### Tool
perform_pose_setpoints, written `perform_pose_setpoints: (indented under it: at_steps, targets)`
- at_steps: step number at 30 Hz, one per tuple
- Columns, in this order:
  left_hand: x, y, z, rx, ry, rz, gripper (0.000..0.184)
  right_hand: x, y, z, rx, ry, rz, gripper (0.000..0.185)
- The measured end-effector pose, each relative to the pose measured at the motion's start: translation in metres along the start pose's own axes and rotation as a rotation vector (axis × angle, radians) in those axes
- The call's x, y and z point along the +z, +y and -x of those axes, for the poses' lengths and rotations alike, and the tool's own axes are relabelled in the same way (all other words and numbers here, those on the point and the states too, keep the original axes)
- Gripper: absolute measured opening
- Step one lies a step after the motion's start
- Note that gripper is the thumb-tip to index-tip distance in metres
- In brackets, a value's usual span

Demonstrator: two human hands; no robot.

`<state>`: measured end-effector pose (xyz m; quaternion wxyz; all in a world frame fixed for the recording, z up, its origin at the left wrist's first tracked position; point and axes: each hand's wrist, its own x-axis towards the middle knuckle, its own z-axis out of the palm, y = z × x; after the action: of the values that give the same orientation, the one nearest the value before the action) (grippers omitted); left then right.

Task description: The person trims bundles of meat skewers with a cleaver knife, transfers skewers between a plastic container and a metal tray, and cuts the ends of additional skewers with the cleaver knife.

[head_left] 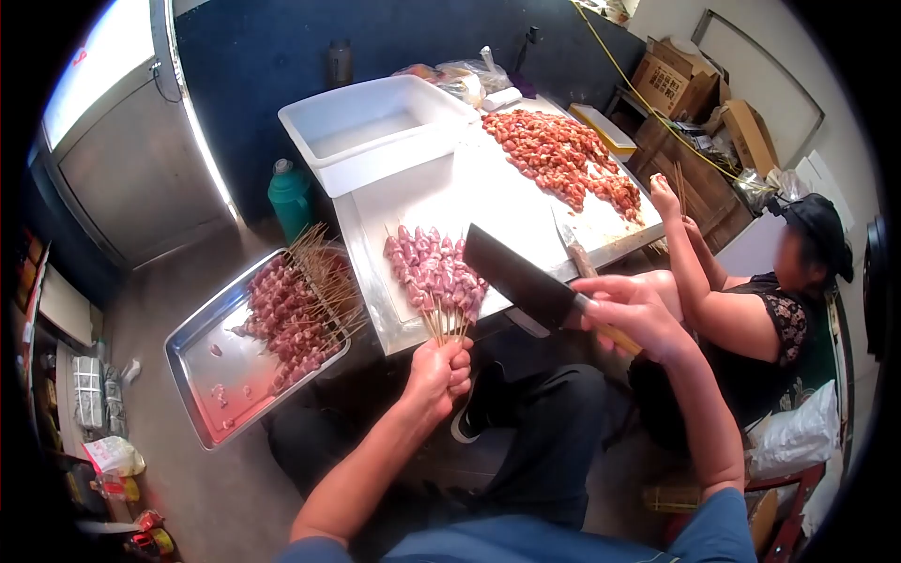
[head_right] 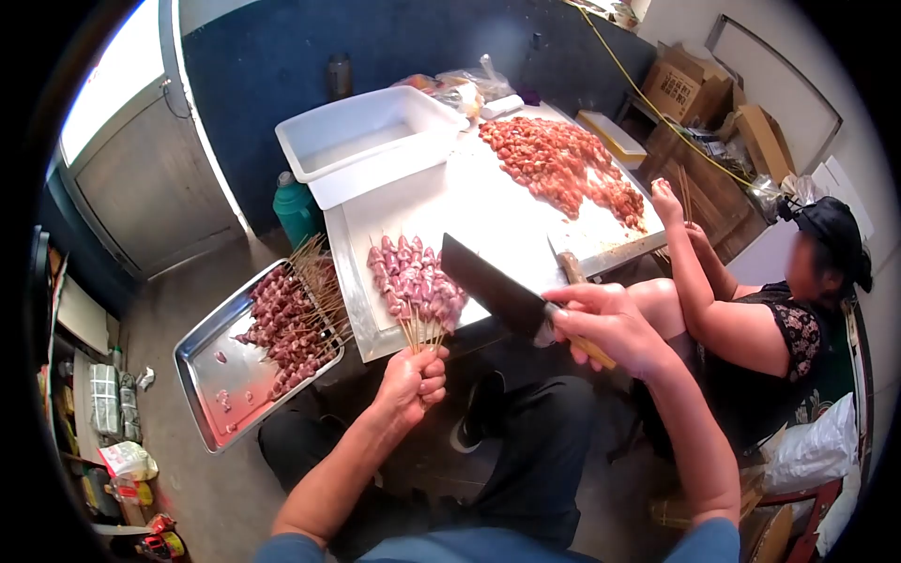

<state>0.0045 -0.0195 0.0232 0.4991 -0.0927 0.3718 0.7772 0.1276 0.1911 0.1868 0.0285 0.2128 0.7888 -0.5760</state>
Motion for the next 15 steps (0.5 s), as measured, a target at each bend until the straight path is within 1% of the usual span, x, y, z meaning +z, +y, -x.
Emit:
perform_pose_setpoints:
  at_steps: [2, 5, 7, 8, 9, 11, 13, 15]
  targets:
    - [0.000, 0.000, -0.001, 0.007, -0.001, -0.019, 0.014, 0.011, -0.008, -0.012, -0.097, 0.031, -0.040, 0.039]
    - [-0.001, 0.000, -0.001, 0.018, -0.014, -0.048, 0.014, 0.035, -0.015, -0.051, -0.191, 0.045, -0.150, 0.040]
    - [0.001, 0.001, -0.001, 0.015, -0.006, -0.046, 0.014, 0.051, -0.003, -0.073, -0.194, 0.051, -0.170, 0.039]
    - [0.001, 0.001, -0.001, 0.014, -0.002, -0.039, 0.014, 0.053, 0.005, -0.075, -0.155, 0.025, -0.086, 0.040]
    - [0.000, 0.001, 0.000, 0.011, 0.000, -0.039, 0.014, 0.048, 0.012, -0.067, -0.103, -0.064, 0.036, 0.041]
    - [-0.001, 0.000, 0.001, 0.007, 0.006, -0.030, 0.011, 0.038, 0.027, -0.038, -0.088, -0.081, 0.015, 0.045]
    - [-0.002, -0.001, 0.000, 0.009, -0.002, -0.020, 0.011, 0.021, 0.022, 0.001, 0.005, -0.060, 0.027, 0.042]
    - [-0.002, -0.001, -0.001, 0.010, -0.009, -0.025, 0.011, 0.008, 0.027, 0.024, 0.019, -0.045, 0.007, 0.041]
